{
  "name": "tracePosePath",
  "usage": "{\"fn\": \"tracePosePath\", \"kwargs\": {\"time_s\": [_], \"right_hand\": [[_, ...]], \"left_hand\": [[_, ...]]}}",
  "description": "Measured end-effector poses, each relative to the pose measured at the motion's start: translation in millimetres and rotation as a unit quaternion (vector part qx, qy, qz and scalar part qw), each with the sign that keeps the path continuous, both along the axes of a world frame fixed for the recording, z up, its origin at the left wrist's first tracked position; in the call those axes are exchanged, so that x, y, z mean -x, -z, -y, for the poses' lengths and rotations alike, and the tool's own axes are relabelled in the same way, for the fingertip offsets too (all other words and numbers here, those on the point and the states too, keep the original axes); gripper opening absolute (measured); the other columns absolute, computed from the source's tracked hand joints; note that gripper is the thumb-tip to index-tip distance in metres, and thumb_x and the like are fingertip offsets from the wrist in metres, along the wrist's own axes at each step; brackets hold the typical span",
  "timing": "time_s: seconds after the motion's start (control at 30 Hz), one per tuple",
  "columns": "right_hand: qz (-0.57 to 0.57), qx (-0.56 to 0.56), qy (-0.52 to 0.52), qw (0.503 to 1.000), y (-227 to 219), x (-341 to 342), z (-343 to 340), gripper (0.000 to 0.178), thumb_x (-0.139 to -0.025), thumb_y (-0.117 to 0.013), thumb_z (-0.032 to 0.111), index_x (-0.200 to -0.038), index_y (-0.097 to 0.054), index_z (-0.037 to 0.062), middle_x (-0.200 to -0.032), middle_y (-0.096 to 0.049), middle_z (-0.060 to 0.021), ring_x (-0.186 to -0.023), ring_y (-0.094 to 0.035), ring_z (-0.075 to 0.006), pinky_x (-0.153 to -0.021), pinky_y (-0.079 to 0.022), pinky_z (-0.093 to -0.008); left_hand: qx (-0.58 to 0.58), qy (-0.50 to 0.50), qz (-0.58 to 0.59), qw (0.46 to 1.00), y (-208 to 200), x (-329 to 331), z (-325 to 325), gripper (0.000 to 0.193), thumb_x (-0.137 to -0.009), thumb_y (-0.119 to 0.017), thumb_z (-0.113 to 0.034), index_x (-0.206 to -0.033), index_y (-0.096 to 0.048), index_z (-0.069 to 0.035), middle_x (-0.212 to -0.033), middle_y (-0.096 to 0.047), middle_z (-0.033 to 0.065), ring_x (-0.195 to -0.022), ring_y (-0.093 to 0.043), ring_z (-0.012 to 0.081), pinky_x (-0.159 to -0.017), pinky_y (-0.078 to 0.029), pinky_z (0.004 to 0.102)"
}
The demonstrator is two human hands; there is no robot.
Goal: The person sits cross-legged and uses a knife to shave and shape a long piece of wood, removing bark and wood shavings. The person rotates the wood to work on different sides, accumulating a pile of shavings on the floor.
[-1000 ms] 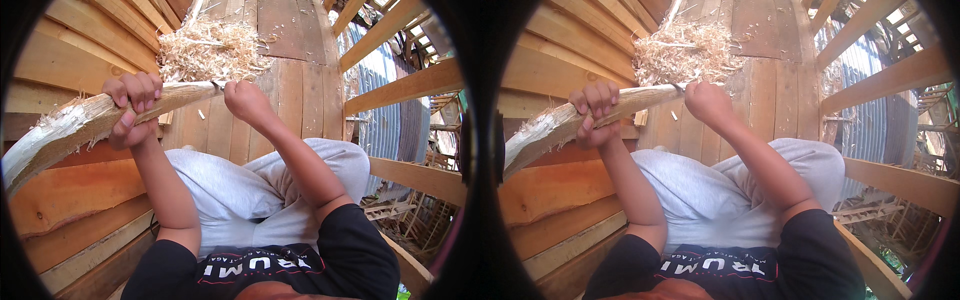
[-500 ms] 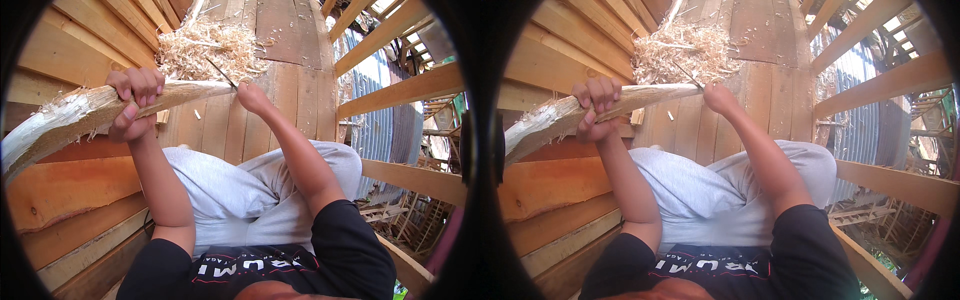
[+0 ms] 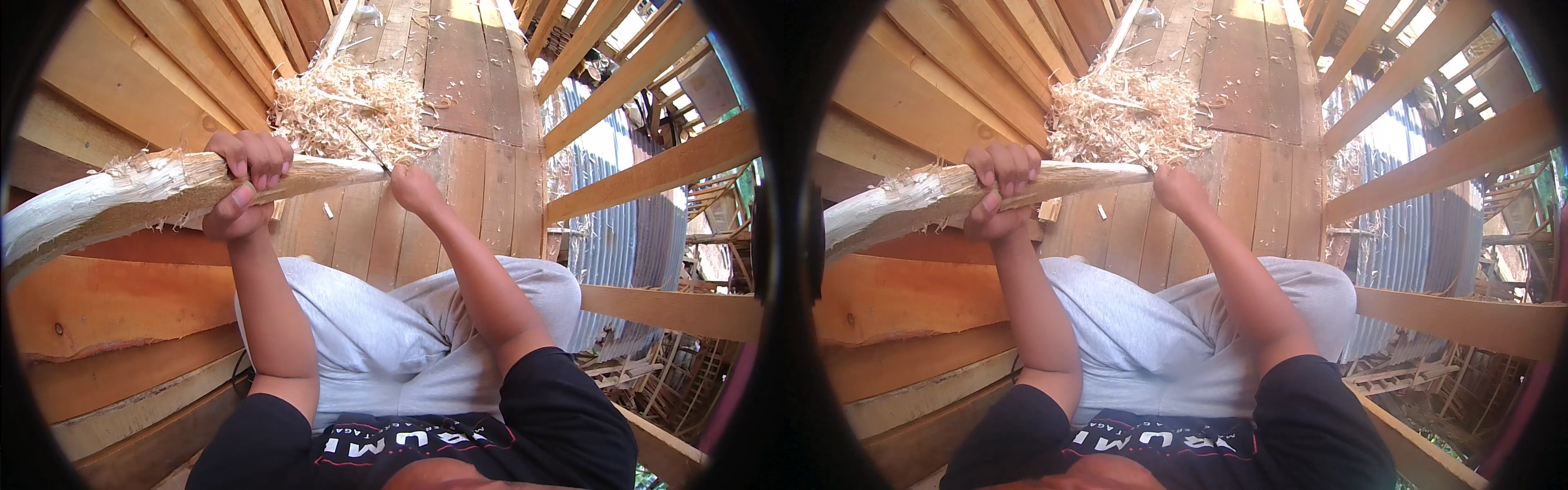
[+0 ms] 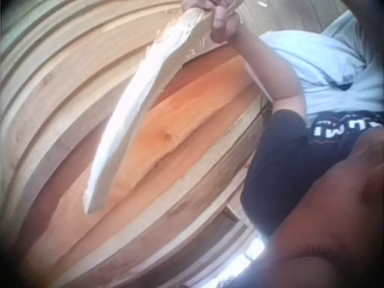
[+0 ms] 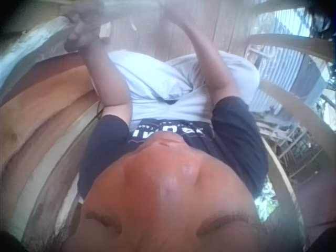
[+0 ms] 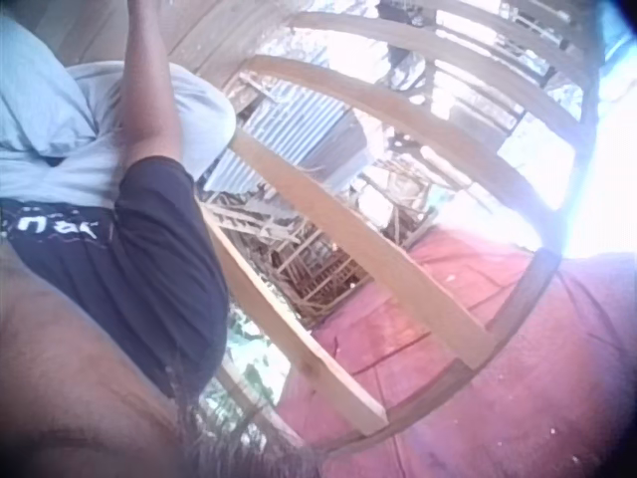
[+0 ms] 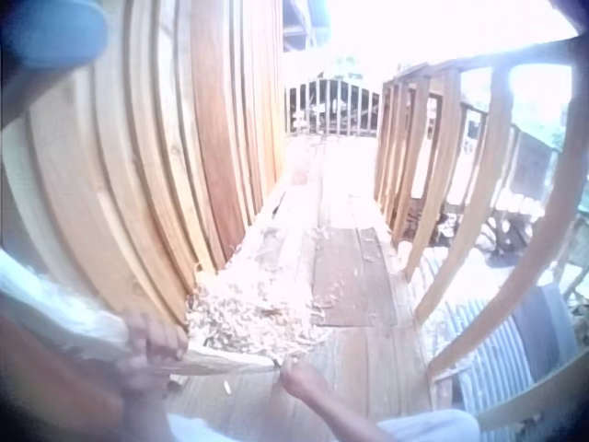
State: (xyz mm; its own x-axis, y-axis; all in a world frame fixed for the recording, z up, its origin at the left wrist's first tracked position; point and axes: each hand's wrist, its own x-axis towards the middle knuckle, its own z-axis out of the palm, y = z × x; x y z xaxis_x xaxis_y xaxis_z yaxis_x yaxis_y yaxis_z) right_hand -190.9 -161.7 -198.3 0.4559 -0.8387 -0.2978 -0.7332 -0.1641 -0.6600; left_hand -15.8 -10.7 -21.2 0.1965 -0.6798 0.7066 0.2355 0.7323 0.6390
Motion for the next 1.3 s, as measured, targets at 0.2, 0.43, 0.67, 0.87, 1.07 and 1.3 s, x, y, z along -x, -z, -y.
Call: {"fn": "tracePosePath", "kwargs": {"time_s": [0.2,0.43,0.67,0.87,1.07,1.3], "right_hand": [[0.001,0.001,-0.029,1.0,-71,-9,-36,0.054,-0.094,-0.031,0.032,-0.093,-0.067,-0.0086,-0.099,-0.065,-0.0327,-0.096,-0.062,-0.0483,-0.089,-0.047,-0.0525],[0.016,-0.014,0.009,1.0,-25,-10,-22,0.062,-0.097,-0.039,0.047,-0.105,-0.062,-0.01,-0.094,-0.064,-0.035,-0.096,-0.062,-0.0484,-0.088,-0.046,-0.0513],[0.127,0.079,-0.065,0.987,-21,-20,-46,0.05,-0.093,-0.059,0.041,-0.132,-0.056,0.0099,-0.09,-0.07,-0.0221,-0.084,-0.067,-0.0414,-0.074,-0.052,-0.048],[0.122,0.086,-0.079,0.986,-16,-22,-40,0.049,-0.094,-0.06,0.031,-0.139,-0.052,0.0138,-0.07,-0.061,-0.022,-0.067,-0.063,-0.0366,-0.067,-0.048,-0.0426],[0.106,0.062,-0.08,0.989,-12,-20,-37,0.047,-0.092,-0.061,0.029,-0.134,-0.056,0.0082,-0.079,-0.067,-0.0226,-0.076,-0.066,-0.0393,-0.07,-0.05,-0.0442],[0.083,0.052,-0.088,0.991,-16,-21,-38,0.047,-0.091,-0.061,0.03,-0.133,-0.056,0.0077,-0.076,-0.065,-0.0237,-0.074,-0.066,-0.0391,-0.07,-0.05,-0.043]], "left_hand": [[0.019,-0.007,-0.01,1.0,5,-3,-5,0.029,-0.071,-0.062,-0.016,-0.093,-0.045,-0.008,-0.07,-0.046,0.0041,-0.068,-0.045,0.0164,-0.072,-0.04,0.0354],[-0.038,-0.199,-0.113,0.973,4,-12,-5,0.042,-0.075,-0.06,-0.017,-0.114,-0.05,-0.005,-0.08,-0.052,0.0087,-0.081,-0.054,0.0222,-0.088,-0.046,0.0448],[-0.02,-0.529,-0.085,0.844,-7,1,0,0.067,-0.076,-0.061,-0.003,-0.136,-0.029,-0.005,-0.127,-0.044,0.0166,-0.116,-0.051,0.0318,-0.104,-0.042,0.0505],[0.177,-0.731,0.07,0.655,-54,6,-34,0.064,-0.086,-0.057,-0.019,-0.14,-0.028,-0.003,-0.149,-0.021,0.0161,-0.138,-0.025,0.0359,-0.116,-0.012,0.0557],[0.205,-0.461,0.298,0.811,-91,37,-62,0.051,-0.087,-0.056,-0.02,-0.132,-0.039,-0.002,-0.141,-0.032,0.0148,-0.134,-0.029,0.0323,-0.112,-0.014,0.0532],[0.215,-0.434,0.343,0.805,-62,41,-47,0.042,-0.086,-0.057,-0.017,-0.123,-0.045,0.0,-0.131,-0.039,0.0136,-0.125,-0.036,0.0295,-0.106,-0.021,0.0481]]}}
